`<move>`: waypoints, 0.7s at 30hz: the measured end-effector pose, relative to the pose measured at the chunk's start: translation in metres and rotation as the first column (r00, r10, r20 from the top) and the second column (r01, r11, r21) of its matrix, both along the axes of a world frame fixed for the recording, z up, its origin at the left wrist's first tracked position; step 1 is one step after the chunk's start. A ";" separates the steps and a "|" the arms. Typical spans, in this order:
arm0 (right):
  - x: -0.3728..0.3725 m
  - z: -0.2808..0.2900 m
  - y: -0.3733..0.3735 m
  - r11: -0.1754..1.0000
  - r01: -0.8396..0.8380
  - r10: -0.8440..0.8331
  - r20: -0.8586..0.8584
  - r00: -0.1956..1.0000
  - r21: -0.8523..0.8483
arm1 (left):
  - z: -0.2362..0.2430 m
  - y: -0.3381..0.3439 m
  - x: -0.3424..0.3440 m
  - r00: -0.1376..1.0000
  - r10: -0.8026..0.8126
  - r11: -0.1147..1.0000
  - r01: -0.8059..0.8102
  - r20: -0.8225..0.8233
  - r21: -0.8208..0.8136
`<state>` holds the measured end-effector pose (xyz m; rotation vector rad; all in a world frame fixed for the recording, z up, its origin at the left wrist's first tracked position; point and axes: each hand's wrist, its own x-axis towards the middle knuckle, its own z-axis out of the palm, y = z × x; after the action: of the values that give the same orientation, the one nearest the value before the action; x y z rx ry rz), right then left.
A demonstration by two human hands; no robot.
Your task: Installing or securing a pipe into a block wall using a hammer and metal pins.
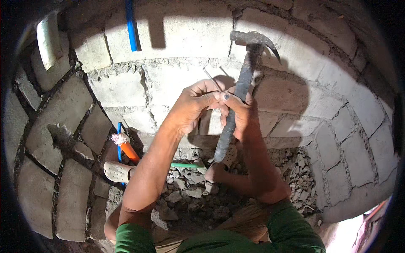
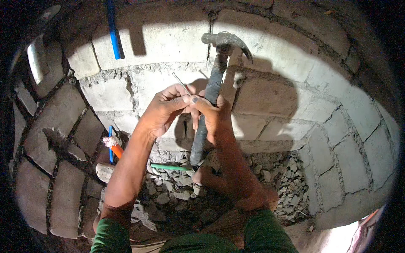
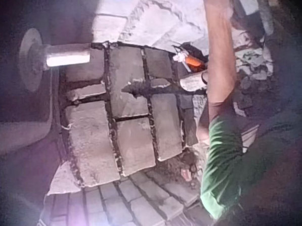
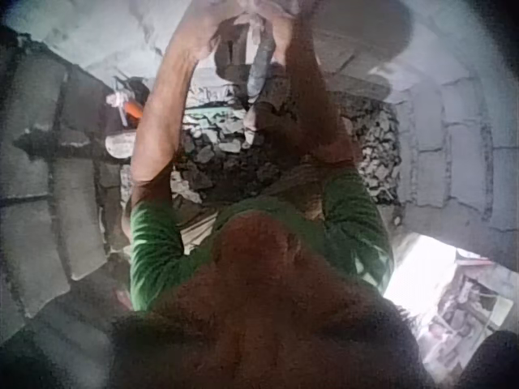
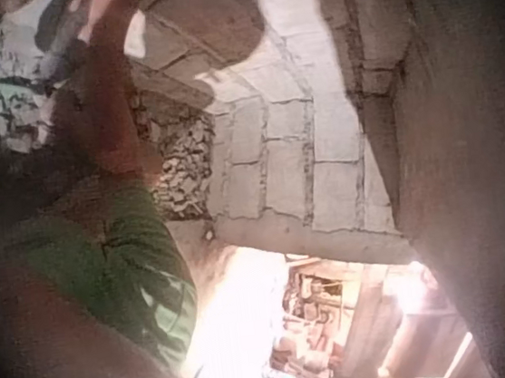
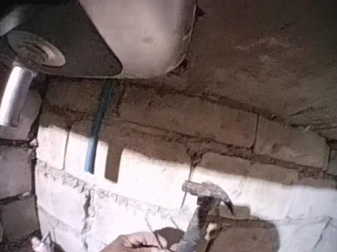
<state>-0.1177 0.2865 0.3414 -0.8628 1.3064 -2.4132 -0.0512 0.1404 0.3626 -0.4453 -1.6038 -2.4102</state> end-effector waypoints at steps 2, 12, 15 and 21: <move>-0.006 0.001 0.005 0.999 0.018 -0.017 -0.033 0.999 0.037 | 0.013 -0.008 0.004 0.987 0.148 0.988 -0.145 0.065 -0.045; -0.019 0.037 0.013 0.865 0.356 -0.188 -0.429 0.884 0.354 | 0.053 -0.057 0.005 0.943 0.332 0.438 -0.157 -0.003 -0.885; -0.021 0.033 0.013 0.825 0.467 -0.301 -0.452 0.840 0.318 | 0.041 -0.077 -0.024 0.769 0.563 0.340 -0.549 -0.302 -0.763; -0.037 0.005 0.026 0.789 0.476 -0.288 -0.450 0.845 0.390 | 0.050 -0.097 -0.085 0.136 0.684 -0.042 -0.973 -0.716 -0.225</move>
<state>-0.1547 0.3122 0.3460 -0.9950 2.3248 -2.0536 -0.1366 0.0436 0.4122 0.0866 -1.6631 -0.5691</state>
